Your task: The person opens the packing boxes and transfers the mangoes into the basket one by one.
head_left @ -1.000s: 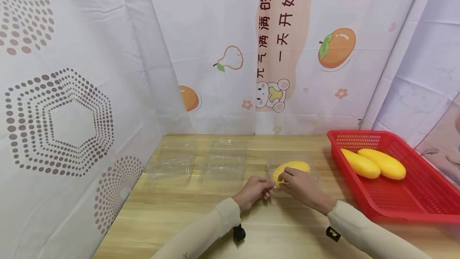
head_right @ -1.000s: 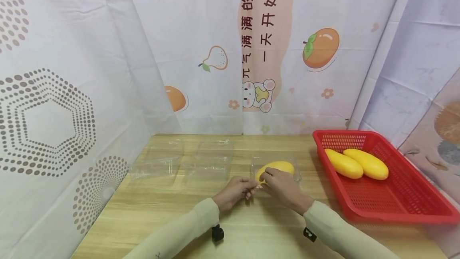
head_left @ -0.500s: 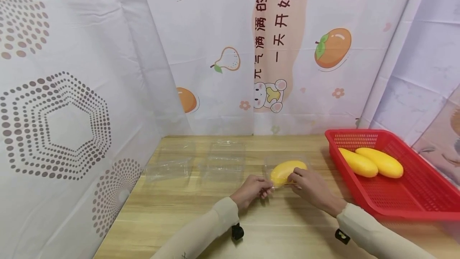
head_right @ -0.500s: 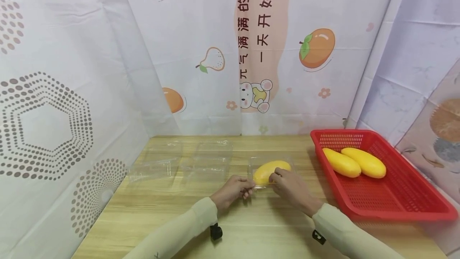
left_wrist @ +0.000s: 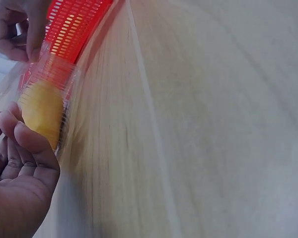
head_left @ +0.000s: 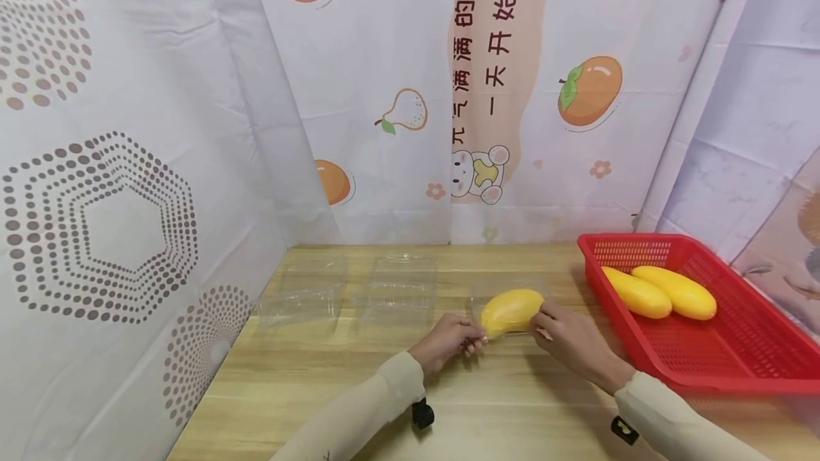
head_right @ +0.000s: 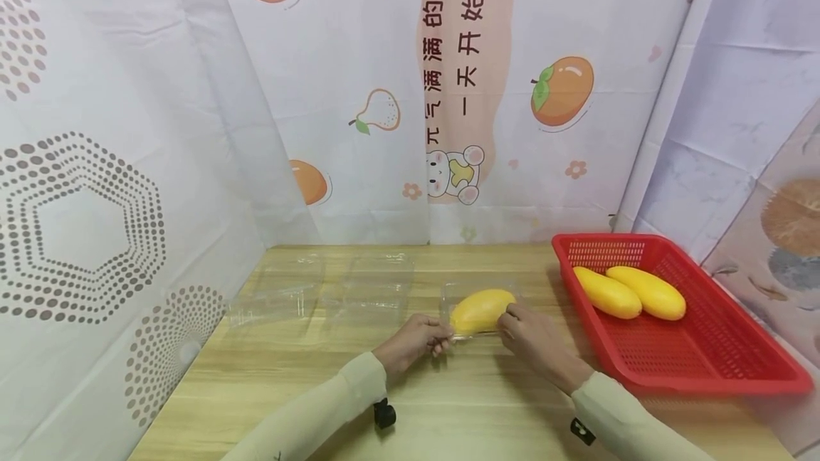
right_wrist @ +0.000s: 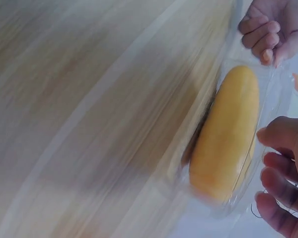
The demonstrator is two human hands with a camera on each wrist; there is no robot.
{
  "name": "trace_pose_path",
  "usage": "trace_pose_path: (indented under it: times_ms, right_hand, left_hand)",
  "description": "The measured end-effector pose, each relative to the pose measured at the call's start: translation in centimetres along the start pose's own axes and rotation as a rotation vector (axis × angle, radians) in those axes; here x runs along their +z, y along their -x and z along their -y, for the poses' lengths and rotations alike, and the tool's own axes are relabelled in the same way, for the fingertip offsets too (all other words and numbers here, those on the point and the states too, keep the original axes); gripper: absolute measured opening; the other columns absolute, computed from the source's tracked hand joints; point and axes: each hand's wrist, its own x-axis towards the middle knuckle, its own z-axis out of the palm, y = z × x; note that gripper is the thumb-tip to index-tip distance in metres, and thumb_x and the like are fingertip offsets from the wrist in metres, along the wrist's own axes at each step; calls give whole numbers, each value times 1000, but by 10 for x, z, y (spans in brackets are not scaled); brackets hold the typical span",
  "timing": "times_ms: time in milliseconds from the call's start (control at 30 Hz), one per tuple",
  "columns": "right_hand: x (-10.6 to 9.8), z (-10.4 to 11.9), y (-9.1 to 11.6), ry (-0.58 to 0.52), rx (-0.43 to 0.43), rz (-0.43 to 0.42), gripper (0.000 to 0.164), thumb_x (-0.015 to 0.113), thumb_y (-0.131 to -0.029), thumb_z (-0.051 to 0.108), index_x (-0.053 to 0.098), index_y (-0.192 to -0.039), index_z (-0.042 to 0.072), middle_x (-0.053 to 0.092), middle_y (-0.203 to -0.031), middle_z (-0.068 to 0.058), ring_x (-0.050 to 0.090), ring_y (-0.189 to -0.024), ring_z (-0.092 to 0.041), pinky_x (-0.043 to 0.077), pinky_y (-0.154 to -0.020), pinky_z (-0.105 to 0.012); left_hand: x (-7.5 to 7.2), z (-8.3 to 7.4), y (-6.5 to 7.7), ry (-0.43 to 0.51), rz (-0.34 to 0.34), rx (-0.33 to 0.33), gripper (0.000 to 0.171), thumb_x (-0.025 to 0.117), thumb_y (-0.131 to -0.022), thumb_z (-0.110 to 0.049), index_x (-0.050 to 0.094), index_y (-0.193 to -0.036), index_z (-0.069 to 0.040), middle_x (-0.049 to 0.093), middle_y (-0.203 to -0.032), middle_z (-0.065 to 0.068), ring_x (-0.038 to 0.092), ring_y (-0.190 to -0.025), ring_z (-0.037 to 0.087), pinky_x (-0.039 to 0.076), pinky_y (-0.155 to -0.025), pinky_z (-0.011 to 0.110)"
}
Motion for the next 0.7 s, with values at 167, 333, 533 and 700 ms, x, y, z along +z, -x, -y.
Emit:
trace_pose_path:
  times_ms: [167, 333, 533, 700]
  right_hand:
    - [-2, -7, 7, 47, 1, -30, 29, 92, -69, 11, 69, -87, 15, 59, -85, 4, 50, -59, -9, 45, -44, -25]
    - [0, -11, 13, 42, 5, -65, 23, 87, -70, 12, 70, -86, 15, 61, -83, 4, 53, -58, -10, 42, -42, -25]
    - [1, -11, 13, 19, 54, -86, 22, 85, -71, 10, 68, -81, 19, 58, -78, 10, 46, -57, -5, 39, -42, -22]
    - [-3, -12, 10, -24, 111, -103, 23, 87, -69, 8, 69, -80, 19, 60, -76, 11, 48, -57, -3, 43, -44, -23]
  left_hand:
    - [-1, -1, 2, -11, 0, 0, 19, 66, -98, -9, 74, -102, 8, 70, -82, 6, 56, -65, 7, 47, -57, 19]
    - [-3, -2, 3, -29, 3, -8, 18, 66, -98, -9, 74, -102, 7, 71, -83, 6, 55, -65, 8, 46, -57, 19]
    - [-2, -2, 3, -32, 10, -4, 17, 66, -99, -10, 75, -97, 4, 70, -81, 5, 55, -65, 8, 46, -57, 19]
    - [-1, -1, 2, -28, 8, 11, 19, 67, -98, -10, 74, -99, 7, 70, -82, 7, 56, -65, 8, 48, -58, 20]
